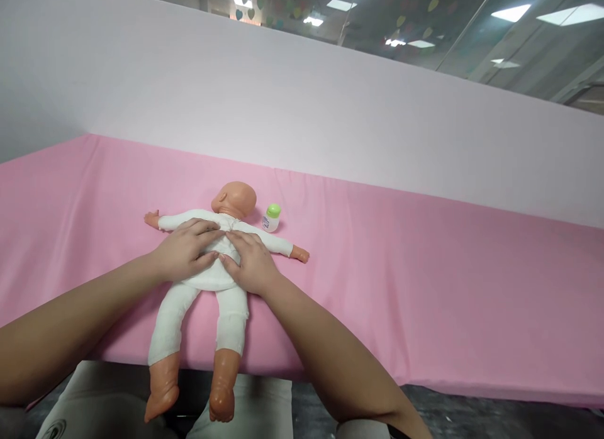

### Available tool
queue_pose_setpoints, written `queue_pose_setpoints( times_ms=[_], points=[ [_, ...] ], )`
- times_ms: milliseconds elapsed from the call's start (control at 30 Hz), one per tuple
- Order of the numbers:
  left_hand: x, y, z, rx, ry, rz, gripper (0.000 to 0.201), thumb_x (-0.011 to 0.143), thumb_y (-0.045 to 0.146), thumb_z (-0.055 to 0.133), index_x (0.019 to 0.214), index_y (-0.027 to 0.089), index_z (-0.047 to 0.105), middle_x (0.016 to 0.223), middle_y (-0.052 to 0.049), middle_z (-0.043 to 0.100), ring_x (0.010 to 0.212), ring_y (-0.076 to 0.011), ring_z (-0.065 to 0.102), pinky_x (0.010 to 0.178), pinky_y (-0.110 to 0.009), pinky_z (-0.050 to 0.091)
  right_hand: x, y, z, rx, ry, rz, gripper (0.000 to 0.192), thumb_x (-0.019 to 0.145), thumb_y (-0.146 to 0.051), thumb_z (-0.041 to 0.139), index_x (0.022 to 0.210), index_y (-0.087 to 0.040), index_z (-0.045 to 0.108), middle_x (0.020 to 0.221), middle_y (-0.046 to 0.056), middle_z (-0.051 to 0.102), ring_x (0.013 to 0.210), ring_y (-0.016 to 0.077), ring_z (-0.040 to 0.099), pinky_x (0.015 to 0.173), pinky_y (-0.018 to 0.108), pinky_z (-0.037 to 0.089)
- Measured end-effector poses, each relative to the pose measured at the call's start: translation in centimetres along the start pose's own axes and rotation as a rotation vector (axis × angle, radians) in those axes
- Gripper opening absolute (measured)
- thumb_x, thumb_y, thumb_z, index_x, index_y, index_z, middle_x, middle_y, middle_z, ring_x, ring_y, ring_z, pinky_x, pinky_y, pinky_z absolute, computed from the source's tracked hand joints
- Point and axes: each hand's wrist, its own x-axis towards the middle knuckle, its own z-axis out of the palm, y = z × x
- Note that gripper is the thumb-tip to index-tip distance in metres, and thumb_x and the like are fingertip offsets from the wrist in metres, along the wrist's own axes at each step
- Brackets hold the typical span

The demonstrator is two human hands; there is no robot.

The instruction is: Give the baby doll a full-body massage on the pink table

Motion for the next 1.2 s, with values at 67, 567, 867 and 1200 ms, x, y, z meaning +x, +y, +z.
queue_pose_setpoints(
  times_ms=[67,567,867,1200],
  points=[
    [-0.1,-0.1,0.2,0.041,0.018,-0.009,0.061,0.097,0.041,0.059,0.153,0.017,0.056,0.161,-0.018,0.047,0.151,-0.0430,0.037,0.123,-0.062,0.033,0.0,0.0,0.0,-0.007,0.045,0.015,0.065,0.099,-0.048,0.066,0.156,-0.021,0.052,0.163,0.015,0.048,0.151,0.0366,0.043,0.126,0.063,0.035],
    [0.1,-1.4,1.6,-0.011,-0.132,-0.106,0.075,0.098,0.052,0.058,0.164,0.021,0.040,0.177,-0.021,0.013,0.163,-0.0500,0.006,0.126,-0.072,0.015,0.6,0.9,0.2,0.041,-0.150,0.117,0.089,0.098,-0.061,0.064,0.169,-0.023,0.026,0.176,0.017,0.023,0.165,0.0376,0.016,0.131,0.070,0.013],
    [0.5,-1.8,1.3,-0.171,-0.118,-0.144,0.072,0.098,0.052,0.059,0.160,0.019,0.044,0.173,-0.022,0.026,0.161,-0.0473,0.020,0.124,-0.068,0.026,0.7,1.4,0.6,0.093,-0.134,0.125,0.086,0.099,-0.062,0.062,0.169,-0.024,0.027,0.175,0.017,0.028,0.164,0.0371,0.020,0.130,0.071,0.013],
    [0.3,-2.8,-2.0,0.042,-0.034,-0.525,0.061,0.100,0.069,0.041,0.074,0.019,0.065,0.078,-0.012,0.070,0.078,-0.0325,0.067,0.090,-0.056,0.047,0.6,1.0,0.4,0.089,0.289,0.058,0.031,0.100,-0.040,0.062,0.123,-0.024,0.074,0.118,0.011,0.073,0.116,0.0289,0.065,0.109,0.051,0.052]
  ],
)
